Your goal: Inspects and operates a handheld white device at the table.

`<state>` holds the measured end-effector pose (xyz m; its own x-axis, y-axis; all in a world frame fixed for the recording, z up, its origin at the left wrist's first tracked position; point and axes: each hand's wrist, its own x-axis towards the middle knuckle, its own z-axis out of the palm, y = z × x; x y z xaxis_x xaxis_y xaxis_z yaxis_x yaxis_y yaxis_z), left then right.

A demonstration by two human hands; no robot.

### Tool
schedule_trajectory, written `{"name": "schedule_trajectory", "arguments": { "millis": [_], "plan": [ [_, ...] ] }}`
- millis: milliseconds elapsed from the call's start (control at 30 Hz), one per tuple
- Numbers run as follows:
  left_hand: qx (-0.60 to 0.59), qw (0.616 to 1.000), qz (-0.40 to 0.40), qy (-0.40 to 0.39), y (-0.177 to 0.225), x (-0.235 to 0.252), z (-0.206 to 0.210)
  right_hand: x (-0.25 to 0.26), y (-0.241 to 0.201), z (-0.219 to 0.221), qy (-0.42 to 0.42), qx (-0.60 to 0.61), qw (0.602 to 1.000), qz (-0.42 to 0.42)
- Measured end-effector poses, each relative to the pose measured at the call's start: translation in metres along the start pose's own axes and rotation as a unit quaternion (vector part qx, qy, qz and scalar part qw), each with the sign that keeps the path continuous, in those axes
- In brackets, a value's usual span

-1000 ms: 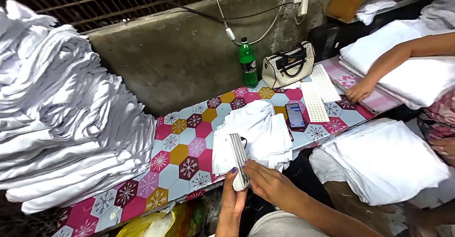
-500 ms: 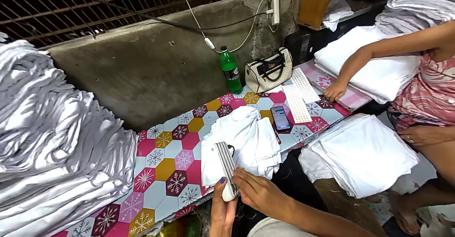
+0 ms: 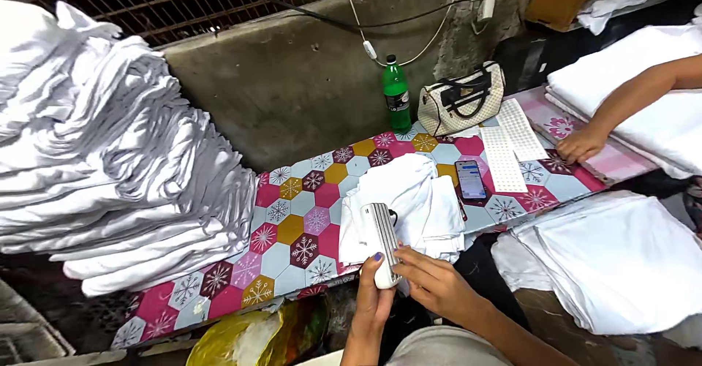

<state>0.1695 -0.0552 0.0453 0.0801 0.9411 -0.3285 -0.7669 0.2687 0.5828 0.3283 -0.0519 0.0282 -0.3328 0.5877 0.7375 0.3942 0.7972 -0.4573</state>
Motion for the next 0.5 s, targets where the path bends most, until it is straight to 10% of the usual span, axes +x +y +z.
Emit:
{"name": "schedule_trajectory", "arguments": {
  "millis": [500],
  "plan": [
    [-0.005, 1.000, -0.013, -0.003, -0.006, -0.004, -0.002, -0.005, 0.010, -0.008, -0.015, 0.009, 0.999, 0.031]
  ]
}}
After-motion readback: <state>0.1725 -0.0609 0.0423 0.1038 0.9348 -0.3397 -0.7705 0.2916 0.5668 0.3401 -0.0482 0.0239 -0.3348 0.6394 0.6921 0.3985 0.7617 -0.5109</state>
